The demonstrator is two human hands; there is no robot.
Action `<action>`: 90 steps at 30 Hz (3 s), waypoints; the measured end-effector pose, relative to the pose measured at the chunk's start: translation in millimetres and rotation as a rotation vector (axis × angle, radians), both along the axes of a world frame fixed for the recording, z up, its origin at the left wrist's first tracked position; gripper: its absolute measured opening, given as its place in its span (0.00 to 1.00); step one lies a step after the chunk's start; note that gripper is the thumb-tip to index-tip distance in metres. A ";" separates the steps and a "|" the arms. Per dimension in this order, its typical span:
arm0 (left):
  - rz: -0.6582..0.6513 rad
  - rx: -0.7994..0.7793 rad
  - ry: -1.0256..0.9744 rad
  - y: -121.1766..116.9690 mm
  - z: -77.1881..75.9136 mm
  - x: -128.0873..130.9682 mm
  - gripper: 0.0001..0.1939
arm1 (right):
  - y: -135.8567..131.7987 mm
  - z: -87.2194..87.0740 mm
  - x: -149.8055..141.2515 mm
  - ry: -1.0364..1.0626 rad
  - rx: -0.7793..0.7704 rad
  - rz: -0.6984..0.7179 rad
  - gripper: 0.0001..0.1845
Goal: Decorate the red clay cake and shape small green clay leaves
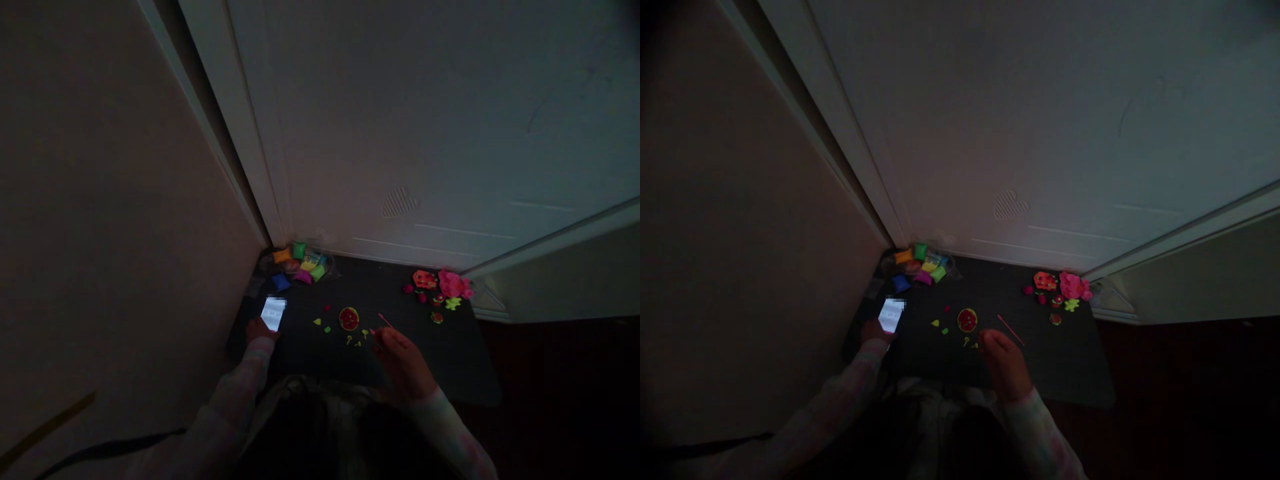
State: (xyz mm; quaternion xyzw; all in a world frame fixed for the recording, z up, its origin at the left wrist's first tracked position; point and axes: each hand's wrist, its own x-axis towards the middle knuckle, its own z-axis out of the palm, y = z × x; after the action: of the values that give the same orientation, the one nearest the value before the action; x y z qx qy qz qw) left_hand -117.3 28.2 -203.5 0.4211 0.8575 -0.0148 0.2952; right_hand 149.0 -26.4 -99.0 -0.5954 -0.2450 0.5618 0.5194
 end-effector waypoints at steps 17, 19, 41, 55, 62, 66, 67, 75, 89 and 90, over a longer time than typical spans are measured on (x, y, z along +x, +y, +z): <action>0.348 0.523 -2.026 -3.4 178.8 132.4 0.36 | 10.7 54.4 -46.2 0.013 0.112 0.350 0.05; 0.380 0.534 -2.091 -2.7 185.2 133.7 0.35 | 11.1 60.0 -44.9 -0.038 0.139 0.349 0.04; 0.154 0.913 -2.189 2.2 203.4 137.5 0.35 | 14.6 66.7 -51.2 0.424 0.096 0.374 0.12; 0.222 0.881 -2.208 0.2 215.1 137.8 0.37 | 10.2 74.1 -53.6 0.371 0.110 0.318 0.10; 0.300 0.866 -2.176 4.2 215.8 132.8 0.34 | 7.0 73.9 -54.8 0.107 0.273 0.141 0.20; 0.299 0.848 -2.102 4.1 213.8 131.7 0.34 | 4.8 74.4 -49.3 -0.249 0.391 0.166 0.11; 0.296 0.840 -2.083 4.0 213.5 131.6 0.34 | 4.6 75.2 -48.2 -0.312 0.418 0.194 0.07; 0.080 0.722 -1.492 16.0 171.9 140.8 0.31 | 14.6 59.5 -14.4 -0.162 0.215 0.050 0.05; -0.636 -0.067 -0.409 -6.5 3.0 194.8 0.16 | -53.0 -18.1 69.2 -0.096 -0.205 -0.338 0.13; -0.668 -0.069 -0.364 -6.1 0.9 198.3 0.16 | -55.2 -20.2 71.9 -0.093 -0.212 -0.341 0.13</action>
State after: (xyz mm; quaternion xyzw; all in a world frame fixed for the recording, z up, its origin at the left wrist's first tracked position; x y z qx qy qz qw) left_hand 81.0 22.1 -202.6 0.6630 0.6055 -0.0640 0.4355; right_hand 220.9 -81.7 -119.2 -0.7050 -0.1040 0.4604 0.5293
